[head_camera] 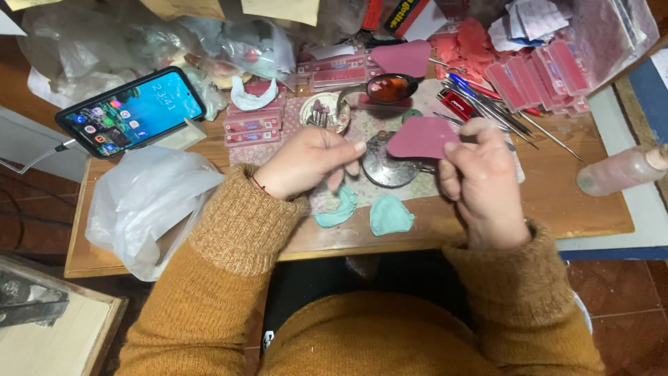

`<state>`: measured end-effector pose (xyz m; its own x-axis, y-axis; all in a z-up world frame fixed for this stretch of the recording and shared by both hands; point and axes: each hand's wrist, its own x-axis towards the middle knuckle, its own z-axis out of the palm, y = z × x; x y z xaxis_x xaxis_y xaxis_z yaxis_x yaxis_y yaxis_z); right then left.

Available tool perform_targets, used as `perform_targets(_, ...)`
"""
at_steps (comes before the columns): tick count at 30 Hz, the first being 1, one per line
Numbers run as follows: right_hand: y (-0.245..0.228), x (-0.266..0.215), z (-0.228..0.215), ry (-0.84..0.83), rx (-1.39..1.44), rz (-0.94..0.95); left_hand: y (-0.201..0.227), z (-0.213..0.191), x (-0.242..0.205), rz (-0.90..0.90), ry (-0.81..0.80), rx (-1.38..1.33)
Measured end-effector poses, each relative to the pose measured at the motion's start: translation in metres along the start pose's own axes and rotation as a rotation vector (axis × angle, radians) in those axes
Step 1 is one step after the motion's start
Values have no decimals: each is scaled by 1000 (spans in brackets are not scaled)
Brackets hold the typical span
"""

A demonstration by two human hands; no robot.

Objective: The person shapes a light blue putty-like material and then works with a pink sheet of material, folding and pressing it. They use a spray bottle to apply liquid to the pink material and a metal tool to refine its shape.

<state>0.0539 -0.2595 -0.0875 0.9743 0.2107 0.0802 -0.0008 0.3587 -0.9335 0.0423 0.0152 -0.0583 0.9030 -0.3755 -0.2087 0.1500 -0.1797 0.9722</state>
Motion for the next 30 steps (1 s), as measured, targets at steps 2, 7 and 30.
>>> perform_targets(2,2,0,-7,-37,66,12,2,-1,-1,38,127,80)
perform_targets(7,0,1,1,-81,47,84,-12,-8,4,165,255,152)
perform_targets(30,-6,-4,10,16,-1032,-438,7,-17,-12,116,135,-18)
